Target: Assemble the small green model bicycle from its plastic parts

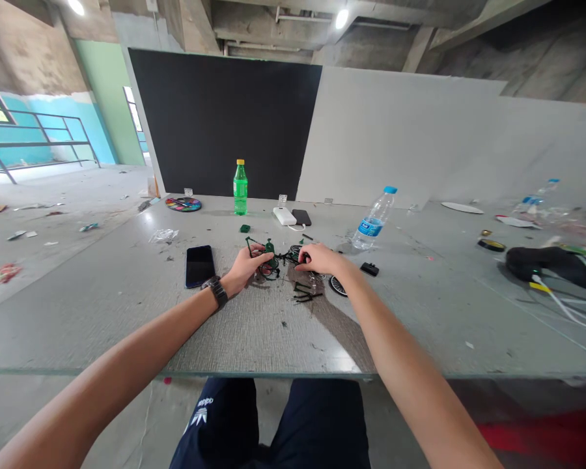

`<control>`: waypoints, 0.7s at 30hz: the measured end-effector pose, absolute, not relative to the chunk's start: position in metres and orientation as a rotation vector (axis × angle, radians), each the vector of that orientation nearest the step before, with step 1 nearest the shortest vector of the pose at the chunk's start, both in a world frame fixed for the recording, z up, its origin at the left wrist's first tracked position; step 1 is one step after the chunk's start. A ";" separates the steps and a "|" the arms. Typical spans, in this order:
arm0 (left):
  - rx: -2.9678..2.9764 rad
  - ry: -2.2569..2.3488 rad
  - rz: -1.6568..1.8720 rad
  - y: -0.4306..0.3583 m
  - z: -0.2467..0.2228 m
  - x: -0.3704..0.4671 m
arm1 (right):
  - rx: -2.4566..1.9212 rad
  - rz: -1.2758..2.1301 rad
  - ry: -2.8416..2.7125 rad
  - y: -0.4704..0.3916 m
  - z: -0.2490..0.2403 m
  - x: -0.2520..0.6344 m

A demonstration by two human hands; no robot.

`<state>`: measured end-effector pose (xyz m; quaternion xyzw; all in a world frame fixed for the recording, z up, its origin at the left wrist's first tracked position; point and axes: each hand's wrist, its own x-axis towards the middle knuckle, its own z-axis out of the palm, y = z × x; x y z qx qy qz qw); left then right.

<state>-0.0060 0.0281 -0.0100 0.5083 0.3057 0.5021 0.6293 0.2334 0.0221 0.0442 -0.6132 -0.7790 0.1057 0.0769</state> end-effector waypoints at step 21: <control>1.130 0.595 1.187 0.022 -0.001 -0.007 | -1.264 0.451 -2.329 0.004 0.039 0.182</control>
